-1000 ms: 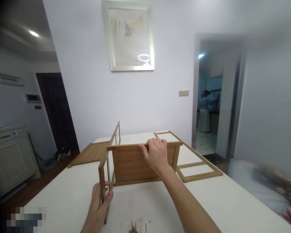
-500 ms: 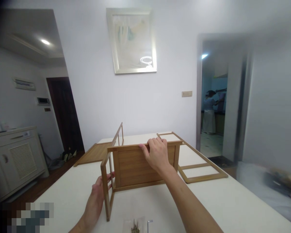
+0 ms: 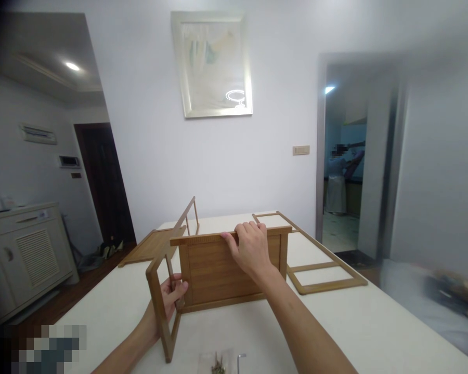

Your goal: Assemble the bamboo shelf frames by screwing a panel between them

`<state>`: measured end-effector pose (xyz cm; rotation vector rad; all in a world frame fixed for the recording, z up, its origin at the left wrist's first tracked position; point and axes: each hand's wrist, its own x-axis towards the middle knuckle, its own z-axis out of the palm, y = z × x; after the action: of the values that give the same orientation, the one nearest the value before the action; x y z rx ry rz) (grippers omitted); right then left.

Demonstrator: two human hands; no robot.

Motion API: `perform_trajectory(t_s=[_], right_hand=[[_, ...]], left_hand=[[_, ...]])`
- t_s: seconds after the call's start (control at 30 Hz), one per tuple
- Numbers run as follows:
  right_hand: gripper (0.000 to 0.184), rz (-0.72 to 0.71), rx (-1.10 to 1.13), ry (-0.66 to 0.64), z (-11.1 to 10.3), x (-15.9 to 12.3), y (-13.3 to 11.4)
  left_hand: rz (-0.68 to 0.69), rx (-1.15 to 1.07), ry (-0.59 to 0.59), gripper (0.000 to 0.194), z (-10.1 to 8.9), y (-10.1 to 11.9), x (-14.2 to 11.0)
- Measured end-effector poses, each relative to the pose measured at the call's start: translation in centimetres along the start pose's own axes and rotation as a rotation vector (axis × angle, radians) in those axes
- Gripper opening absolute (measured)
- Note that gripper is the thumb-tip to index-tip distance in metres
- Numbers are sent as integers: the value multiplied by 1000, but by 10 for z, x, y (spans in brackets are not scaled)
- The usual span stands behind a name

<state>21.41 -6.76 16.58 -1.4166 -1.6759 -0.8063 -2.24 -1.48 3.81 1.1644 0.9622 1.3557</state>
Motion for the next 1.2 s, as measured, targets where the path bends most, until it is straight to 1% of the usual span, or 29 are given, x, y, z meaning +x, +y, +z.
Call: perform_trajectory(t_s=[0.13,0.27,0.4,0.47,0.53,0.57,0.6,0.67,0.7,0.77,0.83,0.87,0.9,0.93,1.0,1.13,1.2], right_hand=[[41,-13,3,-23,3,-2,-2],[41,-20,0,-3,6,-3,-3],[40,-44,5,26,8,-5,-6],[35,-60,19,25,6,-9,-7],[25,-88,25,28,1,-14,-3],[24,-99,20,41,-3,-18,2],[29,-101,11,66,-6,-23,9],[38,-48,7,139,-14,-37,31],[39,11,28,179,-18,-46,45],[36,220,142,202,-24,-68,76],[34,500,294,132,-27,-91,103],[34,565,305,107,-27,-103,113],[33,597,308,86,-26,-113,121],[32,618,322,49,-24,-122,125],[28,621,372,-68,-19,-136,125],[21,577,476,-337,-4,-149,109],[21,565,488,-398,1,-153,103]], left_hand=[[-9,-46,-28,53,-3,-4,2],[-11,-111,-72,47,-4,-13,6],[7,-131,-121,51,-8,-25,10],[13,-103,-152,53,-12,-32,12],[13,-67,-163,51,-15,-37,13],[17,-50,-157,50,-17,-39,14],[23,-37,-148,50,-18,-41,15],[27,-20,-134,50,-20,-44,18],[27,-15,-119,51,-21,-46,19],[25,-7,-96,53,-21,-48,21],[20,2,-89,54,-20,-50,21],[20,10,-80,56,-20,-51,22],[20,21,-69,57,-20,-51,22],[19,33,-59,58,-20,-52,22],[13,45,-46,58,-20,-52,23],[-13,32,-50,58,-23,-54,25],[-20,27,-43,59,-25,-56,24]])
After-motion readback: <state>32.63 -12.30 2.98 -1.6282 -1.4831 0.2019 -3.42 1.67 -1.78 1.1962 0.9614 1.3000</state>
